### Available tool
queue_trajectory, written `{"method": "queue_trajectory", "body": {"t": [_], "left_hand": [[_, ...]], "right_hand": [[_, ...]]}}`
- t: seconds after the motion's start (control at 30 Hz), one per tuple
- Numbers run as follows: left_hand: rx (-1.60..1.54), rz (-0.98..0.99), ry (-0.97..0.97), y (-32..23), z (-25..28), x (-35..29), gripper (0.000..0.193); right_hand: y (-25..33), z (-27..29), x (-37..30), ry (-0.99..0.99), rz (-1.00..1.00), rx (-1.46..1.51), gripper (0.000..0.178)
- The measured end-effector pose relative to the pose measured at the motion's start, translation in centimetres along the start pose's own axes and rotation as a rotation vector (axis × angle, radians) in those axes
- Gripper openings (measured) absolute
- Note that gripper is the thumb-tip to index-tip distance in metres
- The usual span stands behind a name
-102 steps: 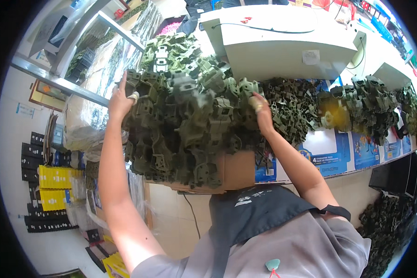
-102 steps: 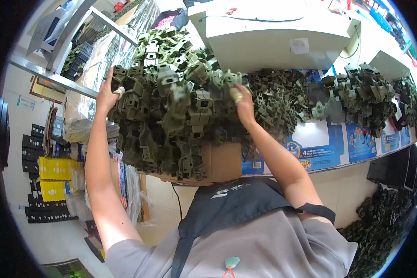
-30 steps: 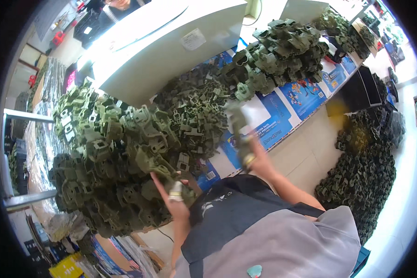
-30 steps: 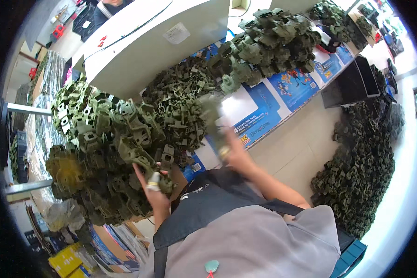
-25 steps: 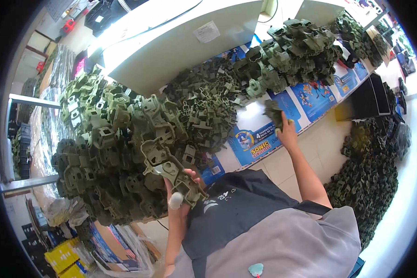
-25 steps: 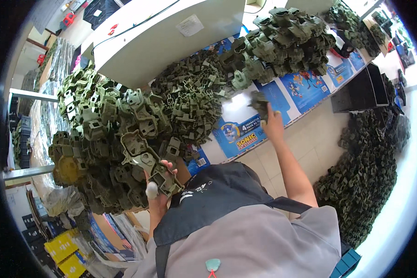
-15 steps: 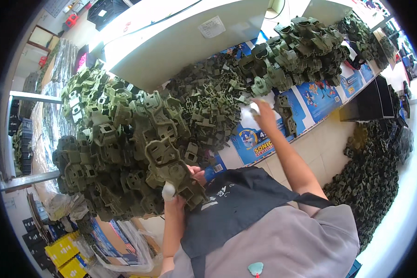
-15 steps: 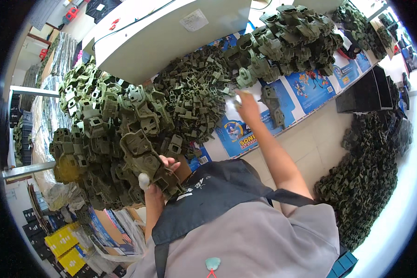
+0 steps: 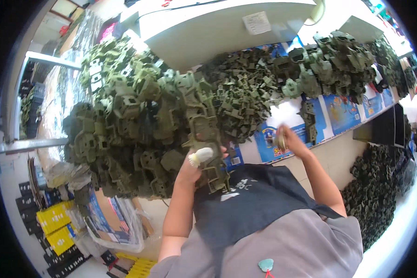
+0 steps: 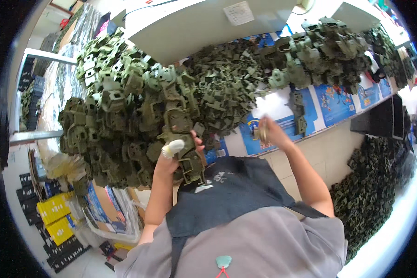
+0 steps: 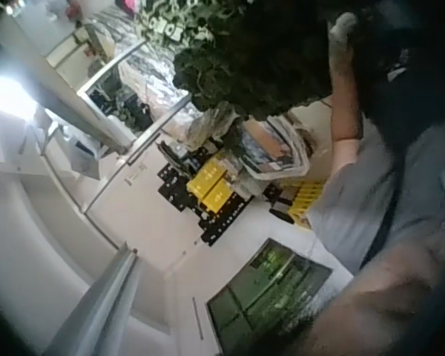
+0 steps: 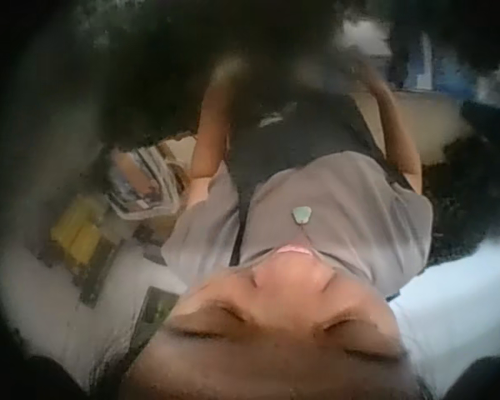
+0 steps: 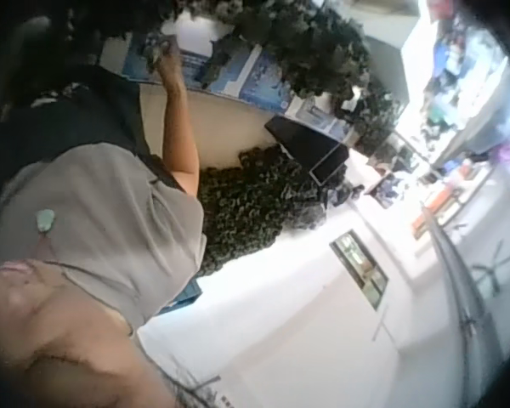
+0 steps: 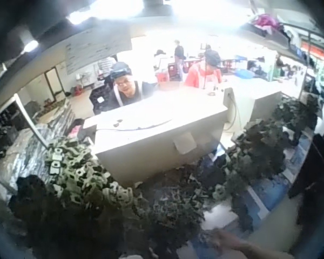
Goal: The person repeatedly picks up small green plastic components from a large pile on a table, snaps them together by hand, and places the assembled units back onto the pile. This process is repeated continuously throughout the clip.
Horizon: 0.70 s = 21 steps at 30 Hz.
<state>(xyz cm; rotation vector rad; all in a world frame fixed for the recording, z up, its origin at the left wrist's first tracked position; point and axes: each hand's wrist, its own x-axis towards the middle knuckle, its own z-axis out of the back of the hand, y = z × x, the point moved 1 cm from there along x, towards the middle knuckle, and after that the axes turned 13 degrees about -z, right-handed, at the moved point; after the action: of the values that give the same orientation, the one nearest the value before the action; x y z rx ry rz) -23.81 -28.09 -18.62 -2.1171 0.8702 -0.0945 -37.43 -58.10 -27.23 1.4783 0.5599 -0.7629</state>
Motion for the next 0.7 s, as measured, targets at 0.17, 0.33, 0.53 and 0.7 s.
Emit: {"method": "queue_trajectory", "body": {"t": [0.17,0.33,0.53,0.7], "left_hand": [[0.151,0.107,-0.008,0.1,0.7,0.2,0.052],[0.222,0.146,0.015,0.3,0.3,-0.5,0.044],[0.491,0.221,-0.023,0.0,-1.9,-0.6,0.050],[0.407,0.109,0.227,0.2,-1.9,-0.4,0.060]], "right_hand": [[-3.5,-5.3,-5.1,0.189,0.257,-0.380,0.020],[-2.3,-5.6,-4.9,0.050,0.287,-0.643,0.024],[8.9,-6.1,-9.5,-0.068,0.536,-0.384,0.023],[11.0,-7.7,-8.2,-0.085,0.686,-0.634,0.027]]}}
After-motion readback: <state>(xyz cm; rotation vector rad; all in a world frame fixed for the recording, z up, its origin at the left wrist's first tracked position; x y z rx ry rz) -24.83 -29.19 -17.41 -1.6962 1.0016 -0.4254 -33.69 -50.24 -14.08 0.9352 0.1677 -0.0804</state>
